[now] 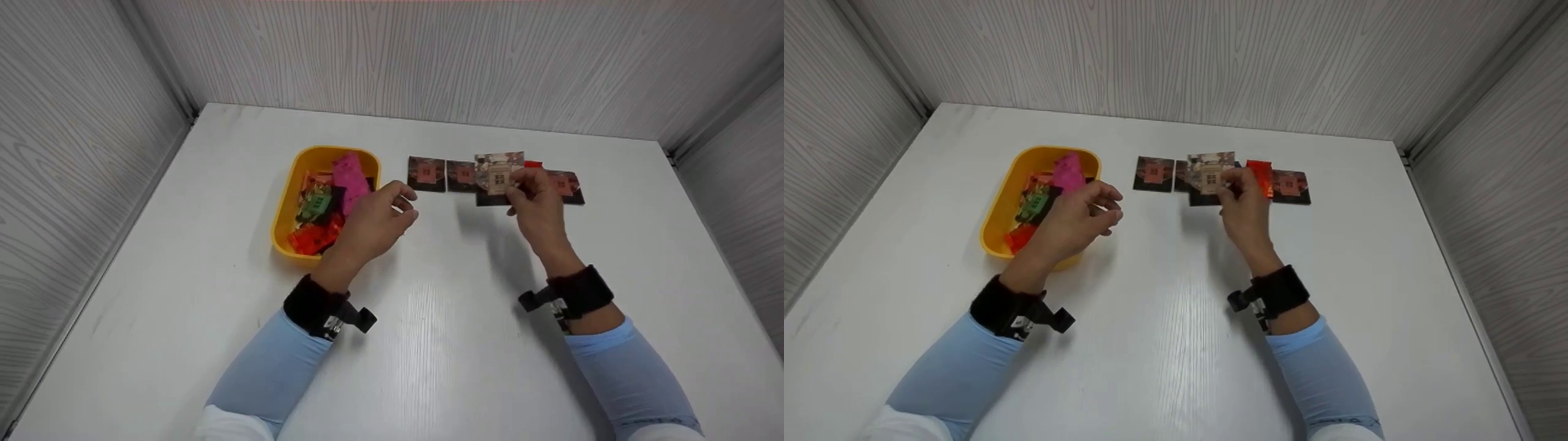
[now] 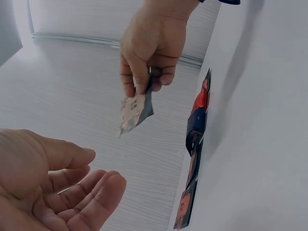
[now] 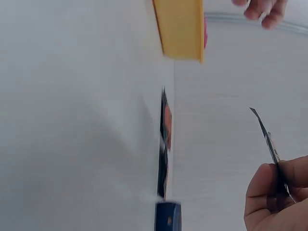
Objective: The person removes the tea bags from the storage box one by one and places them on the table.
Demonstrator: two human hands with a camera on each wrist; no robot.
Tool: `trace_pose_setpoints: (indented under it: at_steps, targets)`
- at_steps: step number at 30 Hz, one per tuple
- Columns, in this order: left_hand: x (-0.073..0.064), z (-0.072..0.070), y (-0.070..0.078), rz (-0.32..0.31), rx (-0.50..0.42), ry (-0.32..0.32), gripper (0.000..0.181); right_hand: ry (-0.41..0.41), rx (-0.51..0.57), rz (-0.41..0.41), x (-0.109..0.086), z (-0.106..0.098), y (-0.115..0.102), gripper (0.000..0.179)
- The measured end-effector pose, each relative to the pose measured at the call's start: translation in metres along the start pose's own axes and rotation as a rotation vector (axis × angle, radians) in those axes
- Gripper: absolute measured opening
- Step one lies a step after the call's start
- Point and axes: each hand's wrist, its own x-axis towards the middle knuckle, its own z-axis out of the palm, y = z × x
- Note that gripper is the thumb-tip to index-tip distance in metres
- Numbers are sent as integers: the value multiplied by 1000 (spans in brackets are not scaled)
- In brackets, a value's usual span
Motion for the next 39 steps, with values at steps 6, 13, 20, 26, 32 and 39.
trace_pose_setpoints:
  at_steps: [6,13,20,26,32,39]
  targets:
    - [2,0,-3,12,93,-19,22,86,-219,166,35,-63,32,26]
    - [2,1,-5,23,148,-19,23,64,-478,316,64,-131,69,48]
    - [3,4,-7,27,180,-20,23,-8,-598,356,76,-169,91,54]
    - [2,5,-7,20,212,-25,25,-116,-736,288,79,-174,107,52]
    - [2,6,-7,18,224,-24,24,-197,-857,177,80,-171,112,48]
    - [1,3,-5,21,242,-21,23,-249,-964,127,82,-168,109,48]
